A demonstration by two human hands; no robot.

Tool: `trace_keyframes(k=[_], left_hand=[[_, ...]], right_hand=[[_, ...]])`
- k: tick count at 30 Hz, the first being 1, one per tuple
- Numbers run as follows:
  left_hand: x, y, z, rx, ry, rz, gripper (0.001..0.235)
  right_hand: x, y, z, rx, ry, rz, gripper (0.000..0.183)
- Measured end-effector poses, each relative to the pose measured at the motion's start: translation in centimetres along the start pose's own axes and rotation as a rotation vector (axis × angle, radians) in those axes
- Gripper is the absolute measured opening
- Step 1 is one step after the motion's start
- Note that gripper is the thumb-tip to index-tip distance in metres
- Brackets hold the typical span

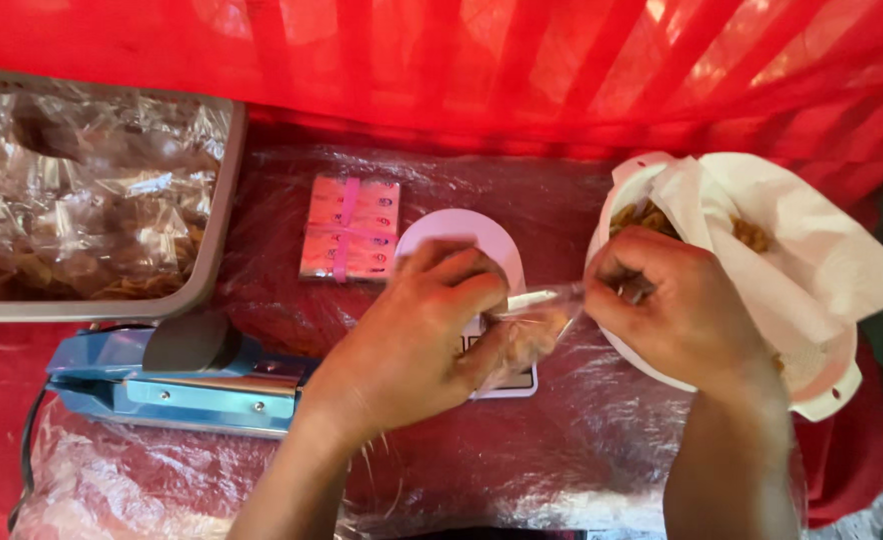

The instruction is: The person weighs dried food items in a plastic bag using a digital scale, then seals the bag using a heat sealer. The sealed package is placed into a basket, and the process is repeated with additional items.

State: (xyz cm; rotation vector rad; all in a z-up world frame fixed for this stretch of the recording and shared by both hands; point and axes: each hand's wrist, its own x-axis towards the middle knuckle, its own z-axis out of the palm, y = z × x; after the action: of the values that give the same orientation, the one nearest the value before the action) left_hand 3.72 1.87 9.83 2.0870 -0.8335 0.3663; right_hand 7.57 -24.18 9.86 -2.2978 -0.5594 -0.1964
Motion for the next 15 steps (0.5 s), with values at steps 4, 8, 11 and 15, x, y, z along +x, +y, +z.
trace_keyframes(k=[4,8,11,15], left_hand=[[-0.4,-1.2,0.7,-0.59,-0.164,-0.276,0.01],[-0.8,-3.5,2.9,-1.172,-0.074,-0.269,0.006],[-1.0,-5.3,4.1,-1.1,-0.083,-0.194,0.005],[-0.8,-5.4,5.4,-1.102,-0.025,-0.415,0.023]], right_hand=[[-1.9,0.9,-2.0,0.315,-0.201,0.033,0.026],[-1.9,1.3,1.5,0.883,-0.291,-0.23,0.032],[-3.2,2.4,6.5,1.14,-0.326,-0.335,0.044],[-5.9,5.9,9.8,1.273,-0.221,-0.263,0.062]])
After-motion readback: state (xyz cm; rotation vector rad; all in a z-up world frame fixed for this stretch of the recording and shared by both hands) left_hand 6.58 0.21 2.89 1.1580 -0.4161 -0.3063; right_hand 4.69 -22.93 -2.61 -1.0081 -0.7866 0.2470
